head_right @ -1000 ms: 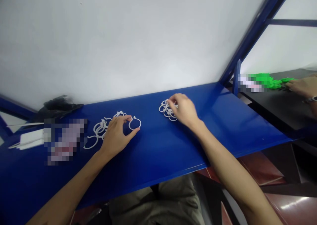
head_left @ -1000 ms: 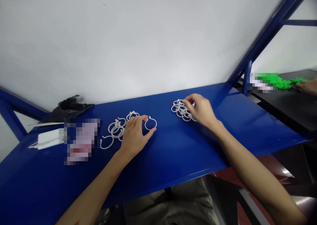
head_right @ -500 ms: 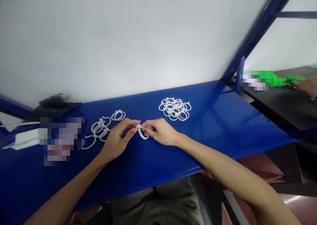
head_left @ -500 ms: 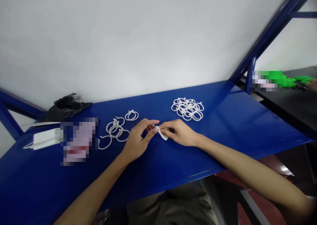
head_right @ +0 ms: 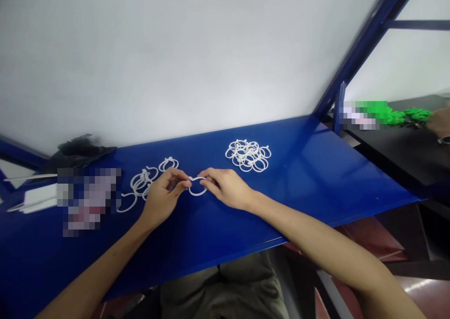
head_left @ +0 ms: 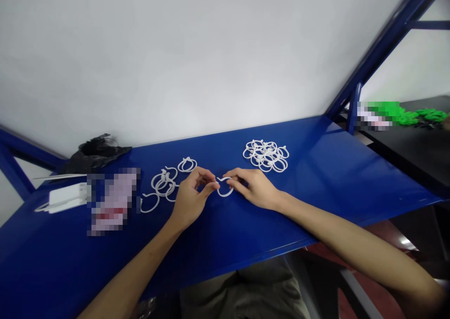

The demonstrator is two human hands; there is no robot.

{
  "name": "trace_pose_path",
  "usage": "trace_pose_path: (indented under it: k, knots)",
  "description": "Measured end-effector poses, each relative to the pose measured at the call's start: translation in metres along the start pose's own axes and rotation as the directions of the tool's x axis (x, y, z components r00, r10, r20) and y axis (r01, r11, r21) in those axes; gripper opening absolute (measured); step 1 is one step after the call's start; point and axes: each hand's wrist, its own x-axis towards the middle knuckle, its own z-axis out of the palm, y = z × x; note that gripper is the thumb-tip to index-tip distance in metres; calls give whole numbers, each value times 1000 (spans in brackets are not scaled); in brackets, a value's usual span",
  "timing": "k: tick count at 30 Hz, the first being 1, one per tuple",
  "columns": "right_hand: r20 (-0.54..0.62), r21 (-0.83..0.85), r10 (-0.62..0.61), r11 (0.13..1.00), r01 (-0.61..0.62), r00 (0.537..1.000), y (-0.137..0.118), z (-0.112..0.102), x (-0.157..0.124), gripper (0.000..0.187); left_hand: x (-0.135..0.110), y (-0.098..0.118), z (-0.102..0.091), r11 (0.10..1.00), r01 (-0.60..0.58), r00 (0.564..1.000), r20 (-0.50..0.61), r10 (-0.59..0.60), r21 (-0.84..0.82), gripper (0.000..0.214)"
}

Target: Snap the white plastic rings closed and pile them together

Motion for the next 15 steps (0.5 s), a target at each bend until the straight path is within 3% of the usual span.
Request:
trace_pose_path:
  k: [3,6,10,15]
  knots:
    - [11,21,-12,1000,12,1000,1,0,0,21,-1,1,1,998,-36,999,4,37,-46,28]
    - [61,40,-55,998,52,997,1,0,0,20,-1,5,0,982,-169,985,-8,170,83,21]
    - [111,16,-116,993,115,987,-1,0,-1,20,0,10,0,910,-359,929,-15,370,206,23]
    - [134,-112,-228,963,244,964,-8,-1,-4,23,-3,12,2,853,-477,873,3,488,211,19]
